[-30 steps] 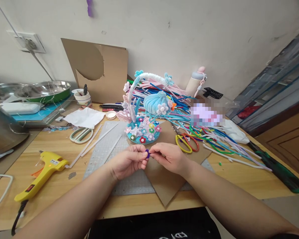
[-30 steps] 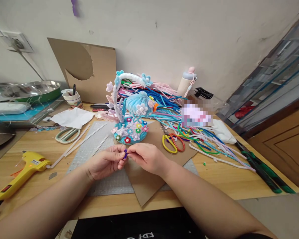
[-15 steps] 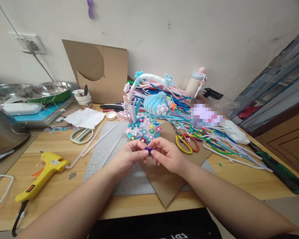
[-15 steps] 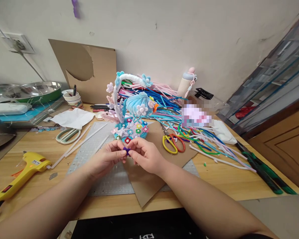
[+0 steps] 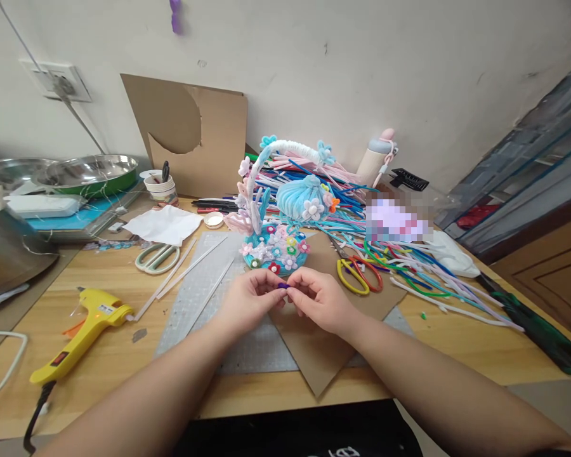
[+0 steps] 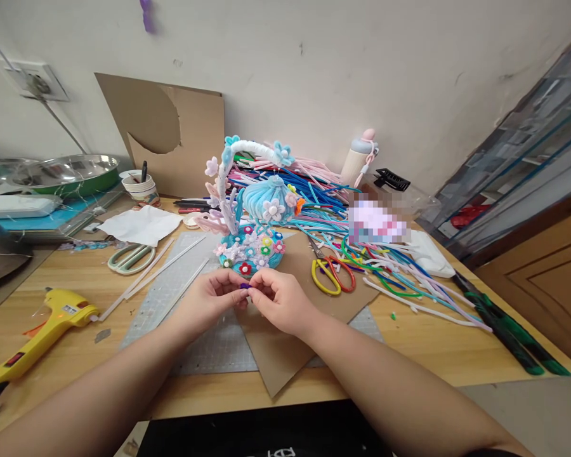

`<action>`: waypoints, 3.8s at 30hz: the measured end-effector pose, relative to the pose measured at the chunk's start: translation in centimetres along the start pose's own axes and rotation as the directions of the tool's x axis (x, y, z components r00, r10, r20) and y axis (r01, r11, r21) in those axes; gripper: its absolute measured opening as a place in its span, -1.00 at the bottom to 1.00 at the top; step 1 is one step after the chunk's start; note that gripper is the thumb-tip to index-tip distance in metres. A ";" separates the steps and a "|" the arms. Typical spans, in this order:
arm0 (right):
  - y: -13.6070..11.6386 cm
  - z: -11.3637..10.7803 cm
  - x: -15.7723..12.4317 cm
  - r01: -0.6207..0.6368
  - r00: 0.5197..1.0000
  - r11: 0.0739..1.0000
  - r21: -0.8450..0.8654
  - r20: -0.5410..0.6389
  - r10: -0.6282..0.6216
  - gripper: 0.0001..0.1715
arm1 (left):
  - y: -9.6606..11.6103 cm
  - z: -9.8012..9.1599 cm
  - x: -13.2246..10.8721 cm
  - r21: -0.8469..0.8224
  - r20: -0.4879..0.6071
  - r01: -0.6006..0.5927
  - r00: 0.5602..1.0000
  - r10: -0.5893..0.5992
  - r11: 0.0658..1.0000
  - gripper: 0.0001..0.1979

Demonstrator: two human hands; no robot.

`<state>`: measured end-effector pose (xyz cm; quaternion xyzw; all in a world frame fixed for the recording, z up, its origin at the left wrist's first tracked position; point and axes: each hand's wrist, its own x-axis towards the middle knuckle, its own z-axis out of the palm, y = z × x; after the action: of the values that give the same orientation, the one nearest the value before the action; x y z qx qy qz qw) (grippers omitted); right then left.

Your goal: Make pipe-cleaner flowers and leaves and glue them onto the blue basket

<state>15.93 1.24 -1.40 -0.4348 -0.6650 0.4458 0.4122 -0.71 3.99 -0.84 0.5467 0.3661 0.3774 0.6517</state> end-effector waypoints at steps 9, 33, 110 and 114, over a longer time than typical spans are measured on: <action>0.3 0.4 0.6 -0.199 0.980 0.955 0.218 0.021 0.199 -0.89 | 0.2 0.1 -0.1 -0.090 0.093 0.064 0.994 -0.056 0.994 -0.80; 0.0 0.2 0.2 -0.106 0.994 0.994 0.010 -0.023 0.106 -0.88 | -0.5 -0.4 0.2 -0.266 0.108 0.150 0.986 -0.125 0.952 -0.72; 0.2 0.1 -0.2 0.046 0.999 0.995 -0.094 -0.025 -0.049 -0.93 | -0.7 -0.3 0.0 -0.413 0.172 0.248 0.966 -0.192 0.876 -0.75; 0.1 0.1 0.0 0.017 1.000 1.000 -0.019 -0.003 -0.017 -0.92 | -0.8 -0.4 0.1 -0.453 0.059 0.153 0.988 -0.142 0.878 -0.79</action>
<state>15.87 1.26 -1.47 -0.4340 -0.6722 0.4351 0.4129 -0.90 4.15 -1.73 0.3535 0.3001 0.3954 0.7929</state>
